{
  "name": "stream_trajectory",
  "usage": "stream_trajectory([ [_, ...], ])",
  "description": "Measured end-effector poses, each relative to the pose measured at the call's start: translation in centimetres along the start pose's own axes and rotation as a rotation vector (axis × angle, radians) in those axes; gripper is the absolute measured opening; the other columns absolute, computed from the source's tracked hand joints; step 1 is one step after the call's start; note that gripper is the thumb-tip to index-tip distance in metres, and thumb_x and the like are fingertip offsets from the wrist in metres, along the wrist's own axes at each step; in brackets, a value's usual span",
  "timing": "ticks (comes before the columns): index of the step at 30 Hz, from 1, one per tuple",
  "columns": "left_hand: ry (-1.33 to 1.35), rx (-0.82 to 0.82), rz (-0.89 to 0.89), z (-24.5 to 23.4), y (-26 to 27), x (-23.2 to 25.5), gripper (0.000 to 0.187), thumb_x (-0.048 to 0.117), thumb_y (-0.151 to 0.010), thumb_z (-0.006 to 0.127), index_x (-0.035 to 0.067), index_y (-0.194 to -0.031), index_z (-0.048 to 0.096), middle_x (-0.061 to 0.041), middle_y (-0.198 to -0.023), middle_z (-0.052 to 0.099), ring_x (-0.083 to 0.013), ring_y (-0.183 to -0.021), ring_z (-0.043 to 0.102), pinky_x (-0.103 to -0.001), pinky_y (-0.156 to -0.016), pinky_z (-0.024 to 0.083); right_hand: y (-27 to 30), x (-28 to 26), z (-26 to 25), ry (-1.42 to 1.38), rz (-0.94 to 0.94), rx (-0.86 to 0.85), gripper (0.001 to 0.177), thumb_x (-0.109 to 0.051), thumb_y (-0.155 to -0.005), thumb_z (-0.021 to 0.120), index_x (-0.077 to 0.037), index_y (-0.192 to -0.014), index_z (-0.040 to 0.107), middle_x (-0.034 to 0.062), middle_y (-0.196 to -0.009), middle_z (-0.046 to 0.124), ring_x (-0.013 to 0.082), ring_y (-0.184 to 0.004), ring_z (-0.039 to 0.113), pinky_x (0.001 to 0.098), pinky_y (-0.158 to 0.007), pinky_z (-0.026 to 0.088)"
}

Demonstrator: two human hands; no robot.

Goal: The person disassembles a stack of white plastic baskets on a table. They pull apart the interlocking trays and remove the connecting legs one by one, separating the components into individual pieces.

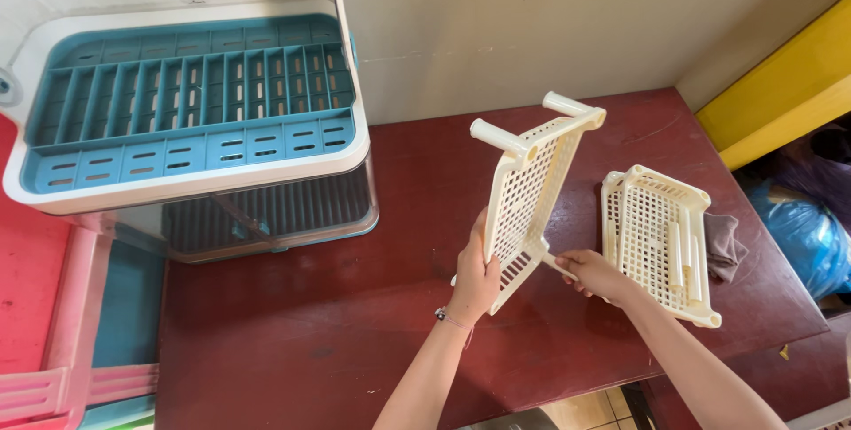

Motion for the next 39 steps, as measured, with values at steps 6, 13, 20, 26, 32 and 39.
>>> stream_trajectory([
  [6, 0.009, 0.128, 0.048, -0.9, -0.1, 0.6, 0.083, -0.015, -0.081, 0.033, 0.01, -0.159, 0.028, -0.027, -0.143, 0.059, -0.0388, -0.132, 0.06, -0.042, -0.107, 0.05, 5.0, -6.7, -0.9, 0.851, -0.418, 0.496, 0.032, -0.038, -0.099, 0.056, -0.011, -0.115, 0.061, 0.0106, -0.087, 0.07, 0.0277, -0.084, 0.069, 0.0405, -0.072, 0.055],
  [13, -0.022, 0.085, 0.061, -0.8, 0.1, 0.9, 0.081, -0.016, -0.082, 0.036, 0.01, -0.158, 0.032, -0.026, -0.142, 0.06, -0.0382, -0.131, 0.063, -0.043, -0.105, 0.053, 3.6, -4.8, -0.6, 0.636, -0.33, 0.439, 0.032, -0.035, -0.1, 0.057, -0.012, -0.119, 0.068, 0.0114, -0.086, 0.069, 0.0323, -0.075, 0.067, 0.0451, -0.066, 0.052],
  [20, -0.02, 0.034, 0.091, -0.3, 0.4, 1.5, 0.08, -0.015, -0.084, 0.037, 0.01, -0.159, 0.029, -0.023, -0.147, 0.056, -0.0374, -0.13, 0.063, -0.043, -0.105, 0.053, 1.2, -1.2, -0.4, -0.006, -0.035, -0.041, 0.047, -0.044, -0.101, 0.063, -0.002, -0.12, 0.072, 0.0075, -0.072, 0.059, 0.0211, -0.062, 0.053, 0.0388, -0.059, 0.042],
  [26, 0.058, 0.163, -0.029, -1.2, -0.3, 0.7, 0.081, -0.014, -0.082, 0.032, 0.012, -0.158, 0.028, -0.022, -0.14, 0.062, -0.0345, -0.128, 0.065, -0.041, -0.108, 0.052, 7.9, -9.9, 0.1, 1.068, -0.64, 0.702, 0.026, -0.022, -0.092, 0.057, -0.001, -0.105, 0.064, 0.0116, -0.086, 0.069, 0.0289, -0.082, 0.069, 0.0414, -0.072, 0.056],
  [32, 0.023, 0.125, 0.018, -0.9, -0.1, 1.5, 0.083, -0.015, -0.079, 0.035, 0.011, -0.157, 0.031, -0.024, -0.141, 0.06, -0.0367, -0.13, 0.062, -0.043, -0.106, 0.051, 4.9, -6.8, 0.2, 0.824, -0.292, 0.381, 0.037, -0.029, -0.103, 0.048, -0.006, -0.126, 0.064, 0.0151, -0.101, 0.07, 0.0328, -0.092, 0.072, 0.0454, -0.079, 0.058],
  [39, 0.023, 0.081, 0.083, -0.1, 0.9, 1.5, 0.079, -0.013, -0.082, 0.036, 0.011, -0.157, 0.033, -0.025, -0.14, 0.062, -0.0384, -0.13, 0.063, -0.044, -0.106, 0.053, 1.7, -3.7, -0.1, 0.345, -0.052, 0.046, 0.06, -0.056, -0.104, 0.048, -0.003, -0.112, 0.076, 0.0217, -0.088, 0.074, 0.0352, -0.087, 0.074, 0.0462, -0.082, 0.057],
])
Point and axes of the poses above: each hand's wrist, its own y-axis away from the middle knuckle, its own z-axis out of the palm, x = y × z, the point moved 10 cm from there along -y, towards the middle knuckle
